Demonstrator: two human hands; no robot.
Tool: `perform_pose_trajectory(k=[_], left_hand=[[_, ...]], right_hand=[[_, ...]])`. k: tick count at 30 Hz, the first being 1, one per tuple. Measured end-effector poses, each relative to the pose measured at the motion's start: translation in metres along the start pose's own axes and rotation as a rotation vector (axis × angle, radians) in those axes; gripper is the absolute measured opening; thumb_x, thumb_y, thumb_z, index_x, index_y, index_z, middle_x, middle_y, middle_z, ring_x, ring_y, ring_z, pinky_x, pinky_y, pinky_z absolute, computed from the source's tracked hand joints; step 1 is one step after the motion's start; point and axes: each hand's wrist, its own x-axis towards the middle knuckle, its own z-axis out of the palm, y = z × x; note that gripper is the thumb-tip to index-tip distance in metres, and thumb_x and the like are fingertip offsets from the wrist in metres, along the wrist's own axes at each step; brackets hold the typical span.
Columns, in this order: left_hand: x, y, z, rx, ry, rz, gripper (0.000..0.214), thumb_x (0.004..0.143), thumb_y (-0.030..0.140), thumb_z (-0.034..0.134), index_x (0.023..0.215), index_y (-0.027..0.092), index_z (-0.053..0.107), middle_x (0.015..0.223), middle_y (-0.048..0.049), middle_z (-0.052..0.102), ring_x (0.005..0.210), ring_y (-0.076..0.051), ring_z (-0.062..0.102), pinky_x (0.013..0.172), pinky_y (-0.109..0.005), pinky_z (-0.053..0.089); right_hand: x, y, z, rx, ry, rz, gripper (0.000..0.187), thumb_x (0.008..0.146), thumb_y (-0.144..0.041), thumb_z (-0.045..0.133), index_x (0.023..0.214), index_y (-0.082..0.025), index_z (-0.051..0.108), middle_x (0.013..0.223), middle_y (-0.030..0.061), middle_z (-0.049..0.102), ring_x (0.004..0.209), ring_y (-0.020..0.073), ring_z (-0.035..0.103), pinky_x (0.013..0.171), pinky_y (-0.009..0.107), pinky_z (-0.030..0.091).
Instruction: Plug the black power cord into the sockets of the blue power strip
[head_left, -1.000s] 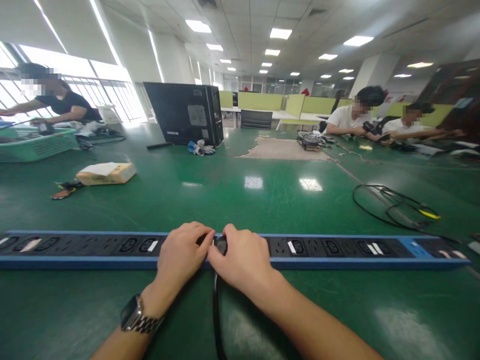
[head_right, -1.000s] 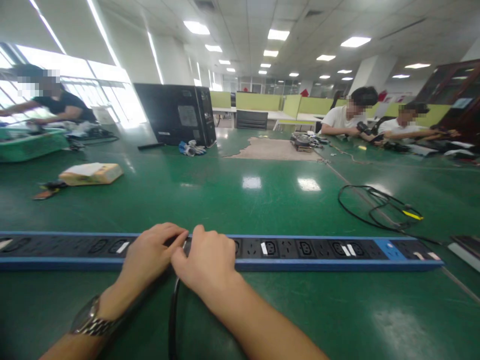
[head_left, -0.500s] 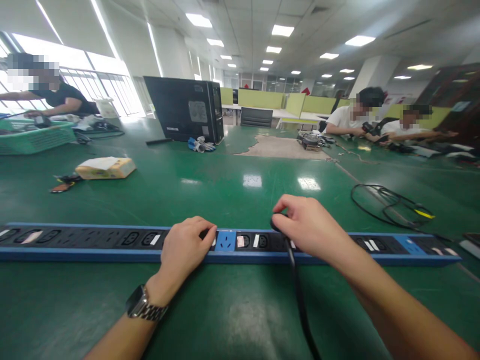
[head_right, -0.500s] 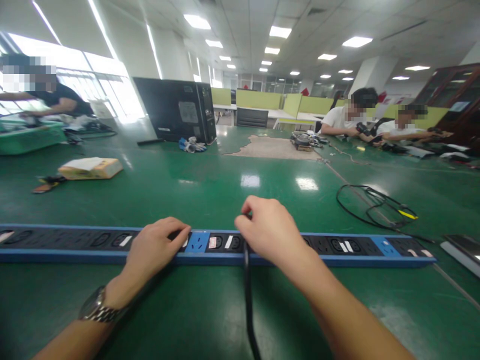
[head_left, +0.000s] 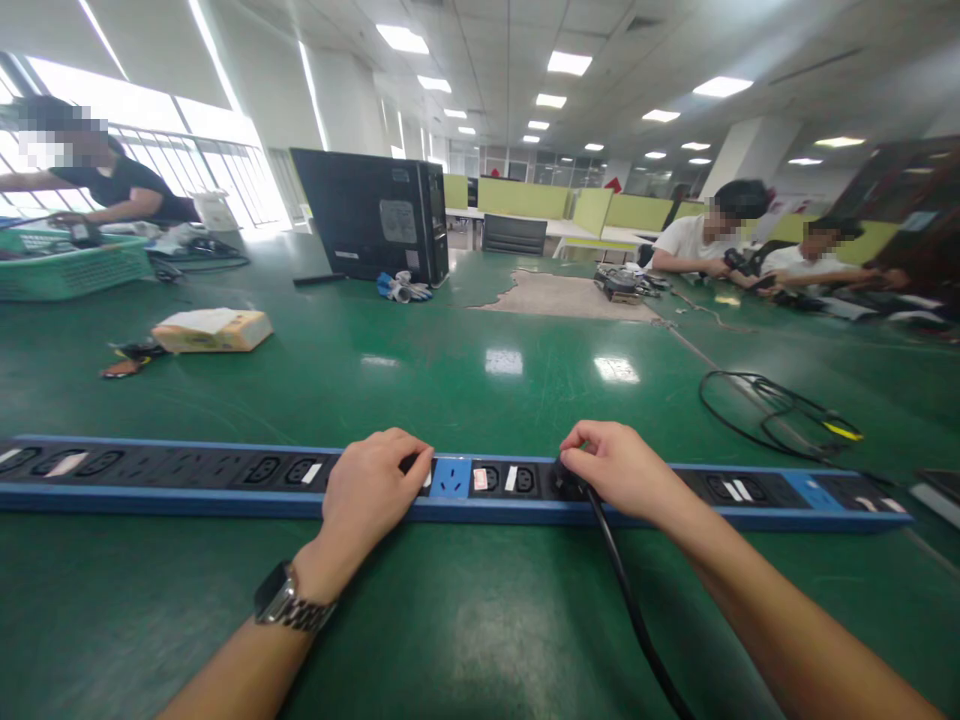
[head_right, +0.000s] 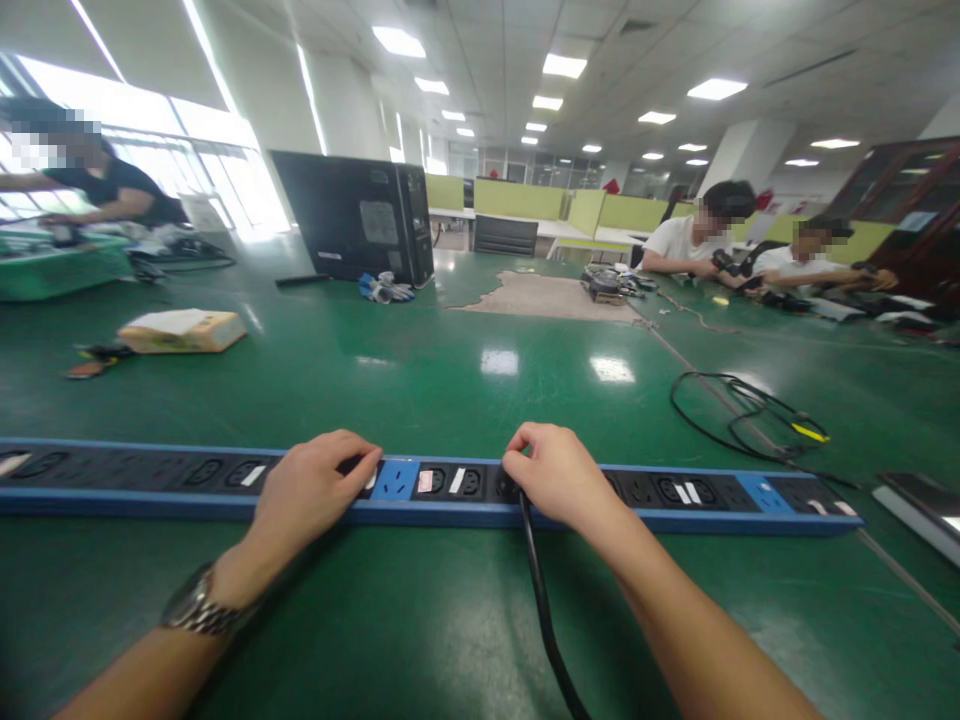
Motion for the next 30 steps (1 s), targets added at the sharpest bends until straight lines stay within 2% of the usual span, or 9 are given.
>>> perform_pose_trajectory(k=[7,14,24,30], left_hand=[[0.0,0.001,0.0,0.002,0.01,-0.003,0.028,0.088,0.036,0.047,0.081,0.023,0.07,0.089,-0.0013,0.07,0.084,-0.021,0.062,0.072,-0.031,0.043],[0.0,0.003,-0.001,-0.009,0.012,-0.004,0.028,0.088,0.035,0.046,0.081,0.022,0.07,0.09,-0.0022,0.07,0.084,-0.02,0.061,0.073,-0.03,0.043],[-0.002,0.002,-0.002,-0.008,0.016,0.011,0.028,0.088,0.034,0.046,0.08,0.022,0.07,0.087,-0.0031,0.07,0.082,-0.021,0.062,0.072,-0.031,0.044],[-0.002,0.002,-0.002,-0.008,0.012,0.012,0.029,0.088,0.035,0.046,0.081,0.022,0.07,0.089,-0.0028,0.07,0.082,-0.021,0.061,0.072,-0.032,0.043]], right_hand=[[0.001,-0.008,0.0,-0.075,-0.004,0.014,0.018,0.074,-0.028,0.049,0.073,-0.019,0.064,0.053,-0.0026,0.054,0.051,0.0101,0.048,0.051,0.021,0.03],[0.002,-0.013,0.001,-0.179,-0.001,0.042,0.018,0.074,-0.026,0.05,0.073,-0.018,0.066,0.062,0.0012,0.062,0.058,0.0113,0.052,0.054,0.022,0.031],[-0.003,-0.029,0.01,-0.447,0.026,0.041,0.02,0.077,-0.028,0.048,0.08,-0.022,0.067,0.077,0.0049,0.069,0.07,0.0176,0.06,0.058,0.026,0.031],[-0.007,-0.031,0.013,-0.46,0.046,0.049,0.023,0.08,-0.029,0.045,0.084,-0.022,0.067,0.079,0.0058,0.069,0.074,0.0184,0.06,0.06,0.027,0.032]])
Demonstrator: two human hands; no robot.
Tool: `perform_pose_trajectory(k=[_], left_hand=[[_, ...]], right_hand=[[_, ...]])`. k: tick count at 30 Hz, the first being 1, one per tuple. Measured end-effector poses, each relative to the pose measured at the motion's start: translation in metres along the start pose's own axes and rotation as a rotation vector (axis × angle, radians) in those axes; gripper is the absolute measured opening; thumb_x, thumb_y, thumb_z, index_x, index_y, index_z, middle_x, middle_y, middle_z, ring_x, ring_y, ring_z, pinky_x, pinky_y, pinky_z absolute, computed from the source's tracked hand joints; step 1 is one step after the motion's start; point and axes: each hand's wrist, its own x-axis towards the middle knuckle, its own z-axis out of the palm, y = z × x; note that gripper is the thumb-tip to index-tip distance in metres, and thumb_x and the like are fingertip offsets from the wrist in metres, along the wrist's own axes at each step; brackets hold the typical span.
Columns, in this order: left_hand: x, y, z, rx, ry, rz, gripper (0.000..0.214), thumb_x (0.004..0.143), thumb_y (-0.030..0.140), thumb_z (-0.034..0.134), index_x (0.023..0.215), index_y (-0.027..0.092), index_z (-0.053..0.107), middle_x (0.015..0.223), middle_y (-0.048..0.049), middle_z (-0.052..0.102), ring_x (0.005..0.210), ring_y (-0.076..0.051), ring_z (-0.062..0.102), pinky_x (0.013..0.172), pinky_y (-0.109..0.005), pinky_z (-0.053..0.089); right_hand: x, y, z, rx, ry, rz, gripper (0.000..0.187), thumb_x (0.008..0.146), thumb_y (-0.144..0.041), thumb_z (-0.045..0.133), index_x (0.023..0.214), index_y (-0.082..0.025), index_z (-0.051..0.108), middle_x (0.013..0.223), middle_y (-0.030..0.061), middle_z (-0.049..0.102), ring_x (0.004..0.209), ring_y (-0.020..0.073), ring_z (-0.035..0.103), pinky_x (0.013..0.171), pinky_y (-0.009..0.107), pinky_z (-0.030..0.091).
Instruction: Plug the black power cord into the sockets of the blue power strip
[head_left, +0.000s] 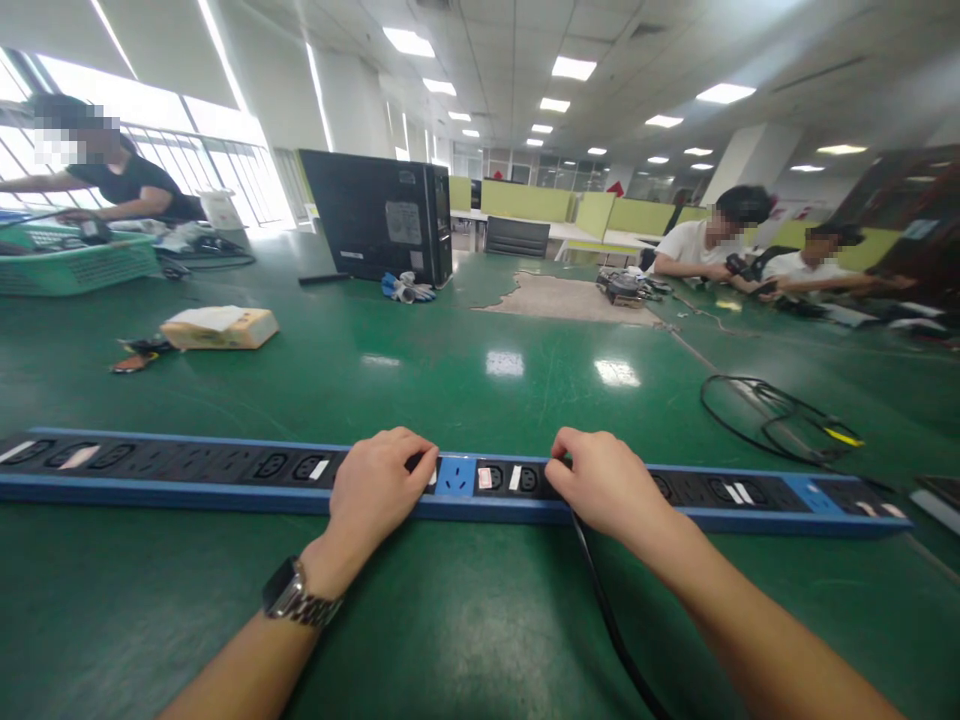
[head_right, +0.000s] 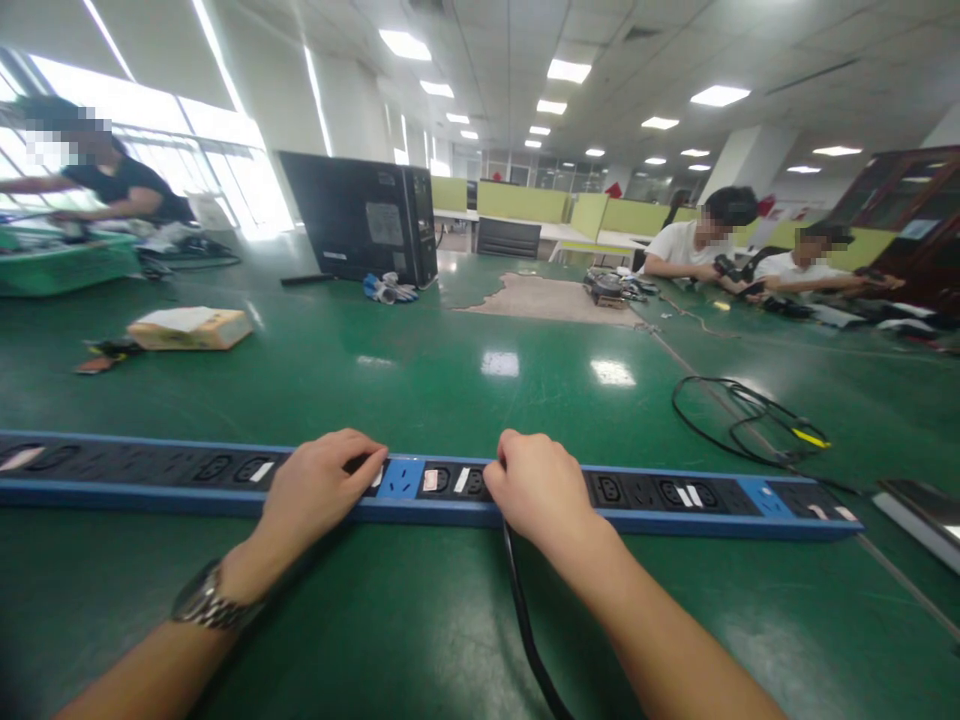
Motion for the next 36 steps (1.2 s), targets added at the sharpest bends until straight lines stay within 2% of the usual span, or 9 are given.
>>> perform_pose_trajectory(k=[6,11,17,22,27,36], left_hand=[[0.001,-0.001,0.001,0.001,0.004,-0.003,0.029,0.089,0.035,0.045,0.081,0.022,0.07,0.089,-0.0027,0.07,0.083,-0.021,0.062,0.073,-0.031,0.043],[0.001,0.0,0.0,0.006,-0.007,-0.011,0.029,0.089,0.036,0.045,0.081,0.022,0.07,0.09,-0.0029,0.07,0.084,-0.021,0.062,0.072,-0.031,0.043],[0.0,0.0,0.0,0.005,-0.005,-0.015,0.028,0.088,0.035,0.046,0.08,0.022,0.07,0.089,-0.0029,0.07,0.084,-0.021,0.062,0.072,-0.031,0.044],[0.0,0.001,0.0,0.0,0.0,-0.012,0.028,0.088,0.035,0.046,0.08,0.022,0.07,0.089,-0.0025,0.07,0.083,-0.021,0.061,0.073,-0.032,0.043],[0.0,0.0,0.0,0.011,0.003,-0.006,0.028,0.089,0.035,0.046,0.08,0.022,0.07,0.087,-0.0026,0.07,0.082,-0.021,0.061,0.072,-0.032,0.043],[0.0,0.0,0.0,0.013,0.007,0.003,0.03,0.089,0.035,0.044,0.079,0.023,0.07,0.087,-0.003,0.07,0.082,-0.02,0.062,0.073,-0.031,0.044]], right_hand=[[-0.003,-0.001,0.001,-0.055,0.006,-0.031,0.023,0.081,-0.029,0.045,0.086,-0.021,0.066,0.079,0.0065,0.069,0.075,0.0204,0.062,0.06,0.028,0.033],[-0.005,-0.003,0.002,-0.055,0.012,0.005,0.022,0.081,-0.028,0.046,0.087,-0.021,0.066,0.08,0.0073,0.069,0.075,0.0216,0.063,0.06,0.029,0.033],[-0.003,0.006,0.004,0.059,0.023,-0.007,0.021,0.081,-0.027,0.047,0.084,-0.023,0.067,0.079,0.0049,0.069,0.077,0.0188,0.062,0.064,0.027,0.035],[-0.002,0.01,0.005,0.094,0.002,-0.019,0.02,0.08,-0.029,0.047,0.082,-0.024,0.066,0.076,0.0032,0.068,0.069,0.016,0.06,0.06,0.025,0.033],[-0.011,0.004,0.01,0.019,0.07,0.019,0.021,0.082,-0.031,0.046,0.085,-0.025,0.066,0.073,0.0036,0.067,0.069,0.0182,0.059,0.057,0.026,0.029],[-0.014,0.003,0.014,0.004,0.063,0.029,0.023,0.083,-0.032,0.044,0.088,-0.024,0.065,0.075,0.0044,0.068,0.069,0.0173,0.059,0.055,0.026,0.026]])
